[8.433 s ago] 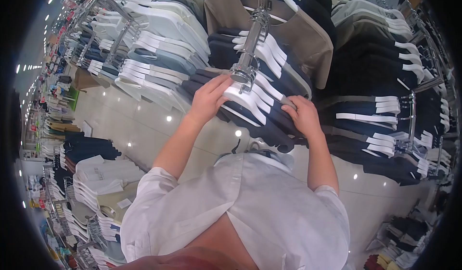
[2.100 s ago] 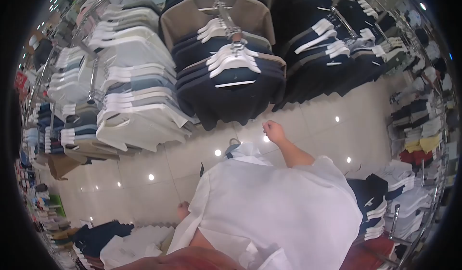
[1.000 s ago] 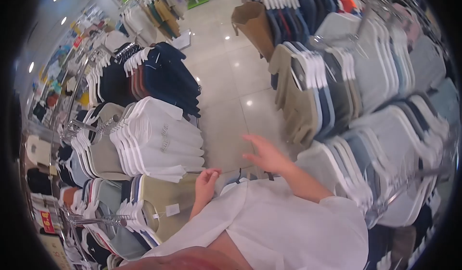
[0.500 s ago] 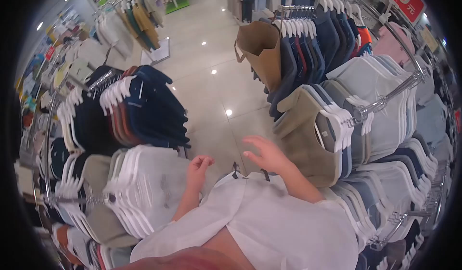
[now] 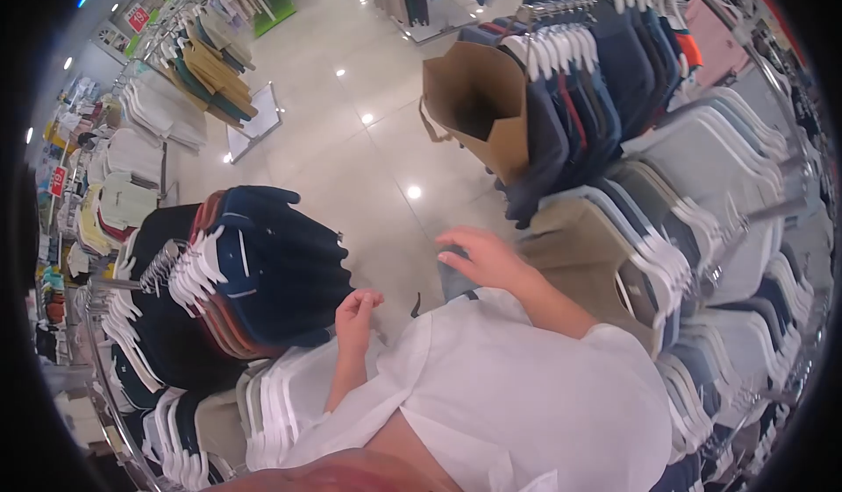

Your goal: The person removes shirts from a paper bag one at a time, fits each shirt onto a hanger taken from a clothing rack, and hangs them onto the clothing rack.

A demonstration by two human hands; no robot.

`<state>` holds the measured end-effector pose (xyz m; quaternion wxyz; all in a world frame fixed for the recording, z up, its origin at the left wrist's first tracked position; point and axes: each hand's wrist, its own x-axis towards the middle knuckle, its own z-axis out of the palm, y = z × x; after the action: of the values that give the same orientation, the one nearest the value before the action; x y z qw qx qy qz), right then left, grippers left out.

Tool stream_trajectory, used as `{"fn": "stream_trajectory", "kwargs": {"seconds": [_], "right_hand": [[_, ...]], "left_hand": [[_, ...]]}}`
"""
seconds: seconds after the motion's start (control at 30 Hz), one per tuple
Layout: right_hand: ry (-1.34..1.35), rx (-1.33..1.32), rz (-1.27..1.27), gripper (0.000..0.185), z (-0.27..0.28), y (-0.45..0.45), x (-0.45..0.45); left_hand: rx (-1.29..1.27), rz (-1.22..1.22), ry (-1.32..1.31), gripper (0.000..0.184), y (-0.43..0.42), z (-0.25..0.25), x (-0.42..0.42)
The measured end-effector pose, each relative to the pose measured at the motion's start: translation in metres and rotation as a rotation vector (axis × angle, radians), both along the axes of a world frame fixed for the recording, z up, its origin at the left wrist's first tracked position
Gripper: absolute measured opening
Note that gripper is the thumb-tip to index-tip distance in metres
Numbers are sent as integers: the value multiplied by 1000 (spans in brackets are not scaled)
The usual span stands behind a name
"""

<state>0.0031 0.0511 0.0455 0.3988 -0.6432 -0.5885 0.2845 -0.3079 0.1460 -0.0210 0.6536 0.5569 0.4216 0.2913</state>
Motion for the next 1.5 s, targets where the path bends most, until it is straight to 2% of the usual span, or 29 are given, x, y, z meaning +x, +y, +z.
{"fn": "stream_trajectory", "kwargs": {"seconds": [0.03, 0.13, 0.27, 0.33, 0.4, 0.47, 0.53, 0.57, 0.73, 0.87, 0.97, 1.07, 1.2, 1.27, 1.3, 1.4, 1.47, 1.5], "right_hand": [[9, 22, 13, 30, -1, 22, 7], [44, 318, -11, 34, 9, 90, 30], [27, 421, -99, 37, 18, 165, 72], [60, 415, -114, 36, 19, 188, 91], [18, 326, -141, 37, 16, 197, 106], [-15, 205, -167, 36, 18, 200, 120], [-17, 53, -205, 36, 14, 195, 126], [-49, -14, -212, 40, 9, 194, 129], [-105, -239, -296, 39, 0, 203, 143], [-182, -375, -501, 32, -4, 212, 143], [-240, -637, -552, 30, 4, 224, 142], [-299, -867, -522, 30, 26, 246, 150], [-274, -1019, -462, 30, 13, 296, 193], [-184, -1229, -361, 37, -10, 324, 229], [-175, -1331, -349, 51, -50, 331, 243], [-119, -1394, -346, 62, -112, 330, 265], [-470, -1326, -608, 59, -184, 323, 248], [-565, -1284, -731, 57, -207, 317, 250]], "left_hand": [[30, 12, 13, 28, 15, 3, 4], [74, 45, 57, 30, 63, 27, 25], [121, 84, 35, 34, 116, 65, 73], [154, -21, 78, 29, 149, 64, 96], [188, -138, 170, 27, 176, 72, 126], [265, -260, 123, 24, 204, 75, 149], [385, -383, 99, 27, 233, 76, 178], [438, -488, 175, 36, 248, 80, 193], [988, -865, 169, 39, 306, 103, 285], [1292, -1119, 45, 37, 360, 88, 349], [1392, -1337, -200, 39, 400, 77, 396], [1407, -1476, -253, 33, 419, 84, 430], [1416, -1610, -358, 27, 437, 72, 453], [1363, -1646, -399, 25, 439, 70, 460], [1341, -1663, -401, 26, 440, 65, 463], [1280, -1687, -392, 27, 440, 55, 459], [1282, -1664, -387, 28, 438, 59, 460], [1268, -1652, -397, 28, 437, 60, 461]]}}
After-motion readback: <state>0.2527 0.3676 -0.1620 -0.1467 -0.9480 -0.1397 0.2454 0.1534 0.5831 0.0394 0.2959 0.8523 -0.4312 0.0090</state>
